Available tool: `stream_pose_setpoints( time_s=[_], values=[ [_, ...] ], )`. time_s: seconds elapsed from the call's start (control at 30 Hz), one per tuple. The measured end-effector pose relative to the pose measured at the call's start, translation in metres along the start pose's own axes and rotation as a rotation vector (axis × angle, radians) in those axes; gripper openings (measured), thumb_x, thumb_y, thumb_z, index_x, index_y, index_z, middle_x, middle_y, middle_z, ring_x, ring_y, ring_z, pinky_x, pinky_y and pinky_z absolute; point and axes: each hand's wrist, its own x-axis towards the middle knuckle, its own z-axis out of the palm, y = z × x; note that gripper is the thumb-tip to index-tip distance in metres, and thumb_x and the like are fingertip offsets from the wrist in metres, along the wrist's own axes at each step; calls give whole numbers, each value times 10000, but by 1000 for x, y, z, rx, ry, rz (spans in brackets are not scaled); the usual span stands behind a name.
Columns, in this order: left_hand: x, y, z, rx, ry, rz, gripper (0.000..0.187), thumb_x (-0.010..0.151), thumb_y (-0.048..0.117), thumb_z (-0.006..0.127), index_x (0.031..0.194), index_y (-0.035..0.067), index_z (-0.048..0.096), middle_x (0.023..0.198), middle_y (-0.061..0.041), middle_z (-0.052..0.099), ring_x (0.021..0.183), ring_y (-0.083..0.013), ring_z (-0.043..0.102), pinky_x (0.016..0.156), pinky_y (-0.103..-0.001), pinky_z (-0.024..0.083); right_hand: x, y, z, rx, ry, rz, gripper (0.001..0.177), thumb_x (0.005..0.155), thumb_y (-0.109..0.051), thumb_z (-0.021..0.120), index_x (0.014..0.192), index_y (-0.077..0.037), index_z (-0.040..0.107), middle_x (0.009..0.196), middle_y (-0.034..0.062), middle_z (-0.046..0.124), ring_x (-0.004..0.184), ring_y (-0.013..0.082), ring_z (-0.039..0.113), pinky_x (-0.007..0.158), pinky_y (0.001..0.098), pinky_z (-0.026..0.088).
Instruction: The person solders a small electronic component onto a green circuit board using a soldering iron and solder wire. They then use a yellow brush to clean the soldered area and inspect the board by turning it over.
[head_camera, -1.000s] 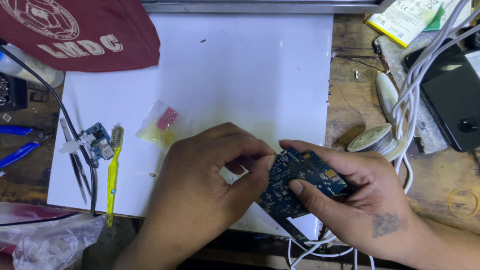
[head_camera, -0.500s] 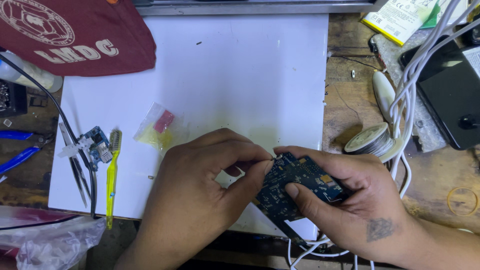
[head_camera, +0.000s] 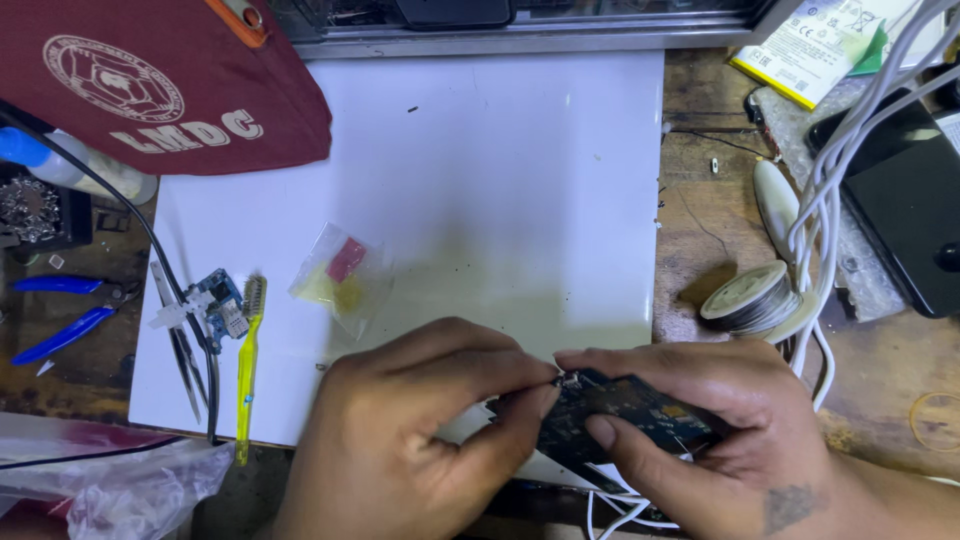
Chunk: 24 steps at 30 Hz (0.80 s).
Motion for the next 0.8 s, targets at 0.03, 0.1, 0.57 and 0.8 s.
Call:
stream_pose_setpoints(
  time_s=[0.03,0.1,0.57,0.8],
  values=[
    [-1,2,0,37,27,56,153,799,76,793,944,60,748,916,-59,746,816,-159,779,682,-261,611,1,-1,0,14,-4,-3,363,863,-113,761,1211,-12,734,903,57,847,743,86,809,636,205,614],
    [-3,6,0,106,79,170,152,804,63,785,934,30,715,913,-88,725,814,-189,765,704,-288,613,1,-4,-1,39,-9,-4,366,849,-104,774,1200,-8,734,897,68,842,767,114,794,644,209,618],
    [-19,18,-15,-286,-73,82,145,943,118,673,1041,15,645,935,-86,695,816,-139,688,764,-267,581,5,11,-22,526,-209,323,531,1031,-342,609,1277,125,659,1227,232,758,1169,308,714,1002,410,559],
    [-5,14,-25,-357,-72,358,173,923,7,686,1076,34,610,1014,-101,700,839,-149,677,759,-273,577,23,-40,-21,-97,-171,-126,581,1055,-516,529,1333,-11,597,1406,165,647,1373,269,618,1160,428,470]
  ],
)
